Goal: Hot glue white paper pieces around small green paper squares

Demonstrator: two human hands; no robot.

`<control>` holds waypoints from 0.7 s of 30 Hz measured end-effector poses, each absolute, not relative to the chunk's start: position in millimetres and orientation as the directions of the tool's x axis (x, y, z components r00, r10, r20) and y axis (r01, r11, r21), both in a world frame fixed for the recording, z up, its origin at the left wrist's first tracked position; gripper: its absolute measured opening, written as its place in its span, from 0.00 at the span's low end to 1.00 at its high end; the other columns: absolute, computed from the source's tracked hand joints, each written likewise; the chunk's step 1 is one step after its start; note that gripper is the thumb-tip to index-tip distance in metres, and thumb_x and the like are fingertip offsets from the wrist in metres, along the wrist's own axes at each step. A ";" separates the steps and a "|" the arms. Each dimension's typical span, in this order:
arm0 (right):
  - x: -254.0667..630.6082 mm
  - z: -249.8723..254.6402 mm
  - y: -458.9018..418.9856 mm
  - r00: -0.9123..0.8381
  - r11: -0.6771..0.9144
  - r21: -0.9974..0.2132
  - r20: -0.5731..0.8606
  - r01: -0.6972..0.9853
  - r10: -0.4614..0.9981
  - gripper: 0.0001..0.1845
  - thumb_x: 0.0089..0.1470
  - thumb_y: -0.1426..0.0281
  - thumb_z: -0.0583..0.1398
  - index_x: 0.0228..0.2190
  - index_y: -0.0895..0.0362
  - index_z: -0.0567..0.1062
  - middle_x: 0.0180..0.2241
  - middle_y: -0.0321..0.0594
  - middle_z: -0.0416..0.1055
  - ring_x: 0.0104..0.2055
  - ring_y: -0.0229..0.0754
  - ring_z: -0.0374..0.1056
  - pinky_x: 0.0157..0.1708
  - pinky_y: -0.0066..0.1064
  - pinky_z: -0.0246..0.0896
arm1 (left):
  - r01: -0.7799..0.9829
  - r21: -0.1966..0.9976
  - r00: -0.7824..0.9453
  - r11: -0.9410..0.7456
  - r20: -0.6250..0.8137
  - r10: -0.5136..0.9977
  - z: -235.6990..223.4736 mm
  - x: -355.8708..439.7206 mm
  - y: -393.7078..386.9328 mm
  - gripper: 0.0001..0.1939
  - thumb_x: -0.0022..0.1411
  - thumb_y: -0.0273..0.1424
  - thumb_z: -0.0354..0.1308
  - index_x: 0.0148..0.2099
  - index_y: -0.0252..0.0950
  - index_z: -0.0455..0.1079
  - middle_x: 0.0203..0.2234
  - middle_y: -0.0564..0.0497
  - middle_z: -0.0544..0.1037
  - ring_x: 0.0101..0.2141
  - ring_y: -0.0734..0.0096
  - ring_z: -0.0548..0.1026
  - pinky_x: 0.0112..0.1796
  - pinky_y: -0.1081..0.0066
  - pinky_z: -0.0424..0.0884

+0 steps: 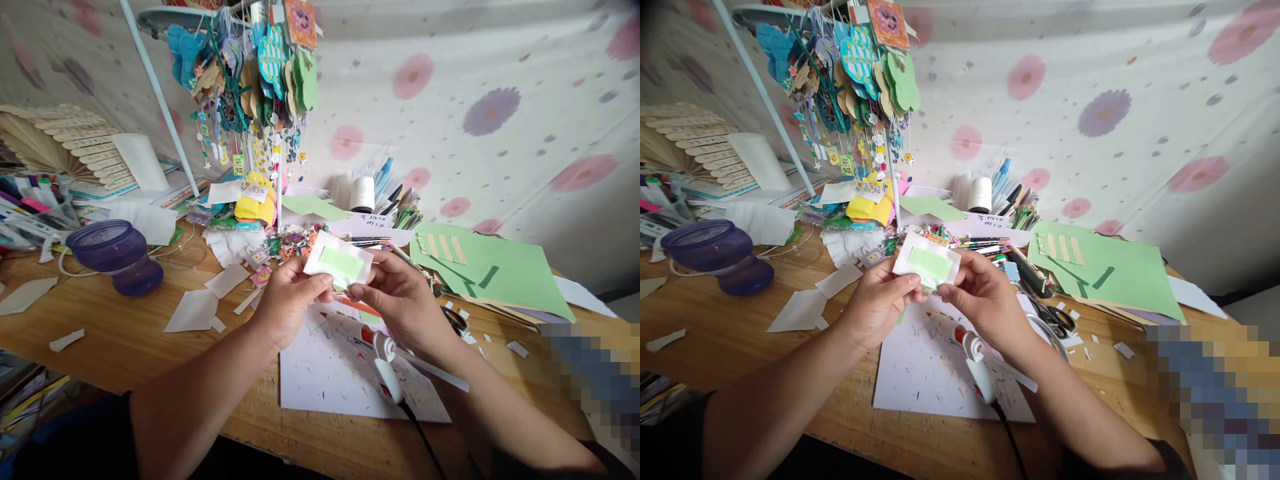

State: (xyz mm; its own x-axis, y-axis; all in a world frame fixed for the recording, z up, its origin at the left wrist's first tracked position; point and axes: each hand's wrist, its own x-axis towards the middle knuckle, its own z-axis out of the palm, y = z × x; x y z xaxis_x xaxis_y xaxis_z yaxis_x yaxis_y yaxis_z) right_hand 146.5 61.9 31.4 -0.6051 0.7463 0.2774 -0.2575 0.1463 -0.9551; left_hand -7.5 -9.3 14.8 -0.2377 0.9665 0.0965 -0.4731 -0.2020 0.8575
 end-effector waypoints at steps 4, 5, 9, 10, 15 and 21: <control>147.1 32.8 60.6 -0.654 0.105 -0.963 0.246 -0.247 0.715 0.25 0.48 0.70 0.68 0.48 0.50 0.70 0.24 0.29 0.70 0.27 0.37 0.69 0.33 0.34 0.69 | -0.483 0.869 -0.138 -0.111 0.050 0.989 14.2 -6.1 -9.5 0.11 0.50 0.32 0.69 0.37 0.35 0.77 0.26 0.52 0.78 0.24 0.78 0.73 0.30 0.74 0.72; 148.3 34.0 60.3 -0.669 0.109 -0.965 0.245 -0.240 0.702 0.26 0.48 0.70 0.68 0.49 0.49 0.70 0.25 0.30 0.70 0.28 0.37 0.70 0.34 0.34 0.69 | -0.484 0.869 -0.137 -0.102 0.040 0.990 14.2 -5.8 -9.3 0.10 0.50 0.33 0.69 0.35 0.34 0.77 0.24 0.53 0.77 0.23 0.78 0.73 0.29 0.74 0.72; 157.2 41.1 61.7 -0.640 0.294 -0.927 0.373 -0.232 0.672 0.32 0.48 0.72 0.68 0.53 0.44 0.68 0.36 0.35 0.73 0.37 0.39 0.70 0.37 0.33 0.69 | -0.530 0.841 -0.177 -0.109 0.016 0.984 16.0 -7.4 -8.1 0.09 0.50 0.34 0.68 0.30 0.34 0.75 0.20 0.54 0.75 0.21 0.79 0.71 0.27 0.74 0.72; 160.2 43.5 63.4 -0.621 0.376 -0.899 0.428 -0.222 0.657 0.30 0.48 0.72 0.68 0.51 0.44 0.69 0.37 0.36 0.72 0.38 0.39 0.70 0.37 0.32 0.69 | -0.541 0.834 -0.184 -0.111 0.012 0.983 16.9 -8.3 -7.9 0.09 0.50 0.33 0.68 0.28 0.34 0.75 0.19 0.54 0.74 0.20 0.79 0.71 0.26 0.74 0.71; 181.1 62.7 81.5 -0.790 0.731 -0.682 0.452 -0.006 0.415 0.04 0.53 0.73 0.63 0.32 0.53 0.77 0.29 0.38 0.73 0.31 0.39 0.69 0.32 0.30 0.66 | -0.574 0.806 -0.221 -0.146 0.019 0.975 20.8 -13.7 -5.6 0.10 0.48 0.33 0.69 0.26 0.33 0.74 0.19 0.54 0.74 0.21 0.79 0.71 0.27 0.74 0.71; 231.4 66.3 89.8 -0.920 0.776 -0.525 -0.038 0.351 0.391 0.12 0.53 0.74 0.60 0.40 0.52 0.79 0.36 0.43 0.77 0.37 0.46 0.74 0.36 0.33 0.71 | -0.580 0.772 -0.404 -0.261 0.005 0.915 23.1 -23.7 0.7 0.12 0.43 0.33 0.72 0.26 0.32 0.74 0.20 0.54 0.74 0.23 0.79 0.71 0.28 0.76 0.70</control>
